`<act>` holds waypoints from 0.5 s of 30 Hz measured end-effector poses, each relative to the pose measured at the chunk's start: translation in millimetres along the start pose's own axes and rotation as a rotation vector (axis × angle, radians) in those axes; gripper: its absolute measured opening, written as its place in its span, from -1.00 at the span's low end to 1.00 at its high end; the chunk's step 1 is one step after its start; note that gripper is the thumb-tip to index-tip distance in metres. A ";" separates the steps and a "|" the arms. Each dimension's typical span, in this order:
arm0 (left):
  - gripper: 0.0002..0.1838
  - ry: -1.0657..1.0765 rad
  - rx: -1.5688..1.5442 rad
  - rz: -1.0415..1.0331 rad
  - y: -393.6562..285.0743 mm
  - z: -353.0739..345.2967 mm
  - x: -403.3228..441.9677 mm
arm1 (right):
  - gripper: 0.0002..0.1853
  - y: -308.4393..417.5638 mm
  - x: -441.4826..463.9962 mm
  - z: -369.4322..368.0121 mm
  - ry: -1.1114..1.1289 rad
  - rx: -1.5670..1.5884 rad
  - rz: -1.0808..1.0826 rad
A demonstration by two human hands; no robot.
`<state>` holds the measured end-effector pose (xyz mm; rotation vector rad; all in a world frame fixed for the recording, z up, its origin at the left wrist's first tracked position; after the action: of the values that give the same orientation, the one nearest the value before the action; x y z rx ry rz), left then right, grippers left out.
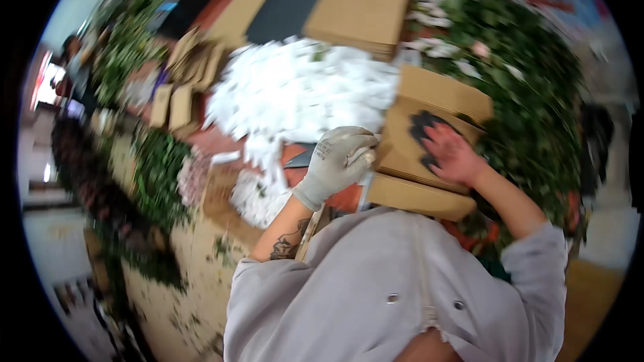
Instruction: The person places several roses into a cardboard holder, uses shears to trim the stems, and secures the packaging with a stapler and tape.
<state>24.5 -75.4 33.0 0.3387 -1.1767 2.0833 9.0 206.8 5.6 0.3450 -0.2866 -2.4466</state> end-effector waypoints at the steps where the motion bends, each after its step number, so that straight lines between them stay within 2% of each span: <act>1: -0.72 0.006 0.064 0.141 2.8 25.9 -5.4 | -0.45 -3.5 0.2 -0.4 -0.054 -0.089 -0.031; 2: -0.76 0.020 0.108 0.268 7.2 51.1 -14.4 | -0.41 -3.8 -4.6 -2.7 -0.116 -0.178 -0.088; 3: -0.75 -0.078 0.272 0.214 39.8 71.1 -51.1 | -0.39 0.1 -5.3 -3.8 -0.102 -0.188 -0.116; 4: -0.70 -0.090 0.467 0.315 62.9 97.5 -80.7 | -0.36 2.9 -4.6 -1.7 -0.098 -0.203 -0.151; 6: -0.74 -0.065 0.803 0.448 100.7 165.4 -124.7 | -0.33 8.2 -0.4 7.9 0.022 -0.129 -0.232; 7: -0.69 0.038 0.959 0.524 126.6 199.3 -149.7 | -0.27 12.1 -0.1 9.8 0.008 -0.079 -0.263; 8: -0.59 0.034 0.930 0.713 136.6 226.0 -148.1 | -0.27 14.7 -1.0 9.7 0.014 -0.075 -0.258; 9: -0.48 -0.101 0.938 0.719 154.4 246.7 -154.7 | -0.27 15.1 -2.9 9.4 0.032 -0.100 -0.291; 10: -0.42 -0.178 1.073 0.736 180.1 263.8 -160.4 | -0.27 14.3 -2.6 8.9 0.051 -0.129 -0.328; 11: -0.35 -0.057 1.252 0.779 181.0 269.2 -141.7 | -0.25 12.1 -2.5 7.1 0.056 -0.139 -0.309; 12: -0.45 0.026 1.228 0.764 178.6 263.1 -119.1 | -0.25 9.9 -5.3 1.5 0.082 -0.154 -0.339; 14: -0.60 0.052 0.762 0.613 177.5 230.5 -84.3 | -0.24 3.4 -14.2 1.4 0.004 -0.081 -0.265; 15: -0.72 0.115 0.637 0.383 153.4 196.6 -65.1 | -0.25 14.0 -11.0 9.7 0.073 -0.079 -0.351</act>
<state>-57.0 -318.7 8.3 0.2905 -0.5052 2.7508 22.3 204.1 20.7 0.4828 -0.1033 -2.7719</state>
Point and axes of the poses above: each hand's wrist, its own x-axis towards the middle knuckle, its own z-axis out of the back of the hand, y = z × x, the point moved 2 cm from there along x, towards the middle knuckle, and after that the axes turned 13 degrees about -z, right-handed, at the moved point
